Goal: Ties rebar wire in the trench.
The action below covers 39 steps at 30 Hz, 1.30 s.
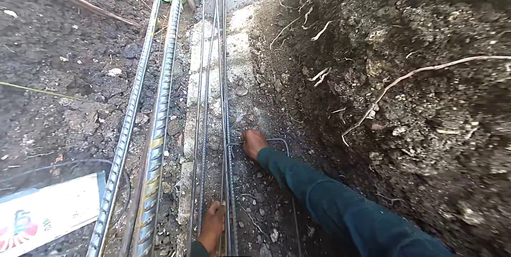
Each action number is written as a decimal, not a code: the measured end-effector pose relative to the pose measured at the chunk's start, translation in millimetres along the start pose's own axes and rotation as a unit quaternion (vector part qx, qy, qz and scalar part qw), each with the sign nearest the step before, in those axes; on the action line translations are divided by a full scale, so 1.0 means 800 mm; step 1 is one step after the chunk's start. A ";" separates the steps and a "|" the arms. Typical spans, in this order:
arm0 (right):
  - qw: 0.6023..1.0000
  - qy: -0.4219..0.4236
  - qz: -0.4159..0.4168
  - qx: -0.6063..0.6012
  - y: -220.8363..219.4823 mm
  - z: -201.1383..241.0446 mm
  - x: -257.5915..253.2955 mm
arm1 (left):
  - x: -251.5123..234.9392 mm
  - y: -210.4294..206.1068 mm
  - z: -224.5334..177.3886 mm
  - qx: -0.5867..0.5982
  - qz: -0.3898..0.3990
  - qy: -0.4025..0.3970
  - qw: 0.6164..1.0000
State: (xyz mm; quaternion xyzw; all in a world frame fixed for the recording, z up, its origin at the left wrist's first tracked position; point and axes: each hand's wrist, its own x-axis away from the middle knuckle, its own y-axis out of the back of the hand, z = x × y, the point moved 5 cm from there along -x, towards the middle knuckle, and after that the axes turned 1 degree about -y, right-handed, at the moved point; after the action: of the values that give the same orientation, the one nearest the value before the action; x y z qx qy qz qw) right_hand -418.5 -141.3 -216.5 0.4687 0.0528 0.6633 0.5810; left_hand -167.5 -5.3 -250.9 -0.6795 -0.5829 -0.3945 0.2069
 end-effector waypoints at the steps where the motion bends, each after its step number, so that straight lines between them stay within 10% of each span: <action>1: 1.000 -0.001 -0.006 -0.004 0.001 0.004 -0.001 | 0.006 0.000 -0.004 0.019 0.001 0.008 1.000; 39: 0.992 0.049 0.063 0.094 0.003 -0.070 -0.016 | 0.013 0.006 -0.013 0.063 0.027 0.038 0.997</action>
State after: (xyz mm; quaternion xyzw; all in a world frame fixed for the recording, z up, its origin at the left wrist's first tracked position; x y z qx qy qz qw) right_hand -459.5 -126.0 -253.5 0.4908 0.1137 0.7128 0.4879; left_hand -166.2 -7.7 -235.5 -0.6654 -0.5796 -0.3770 0.2815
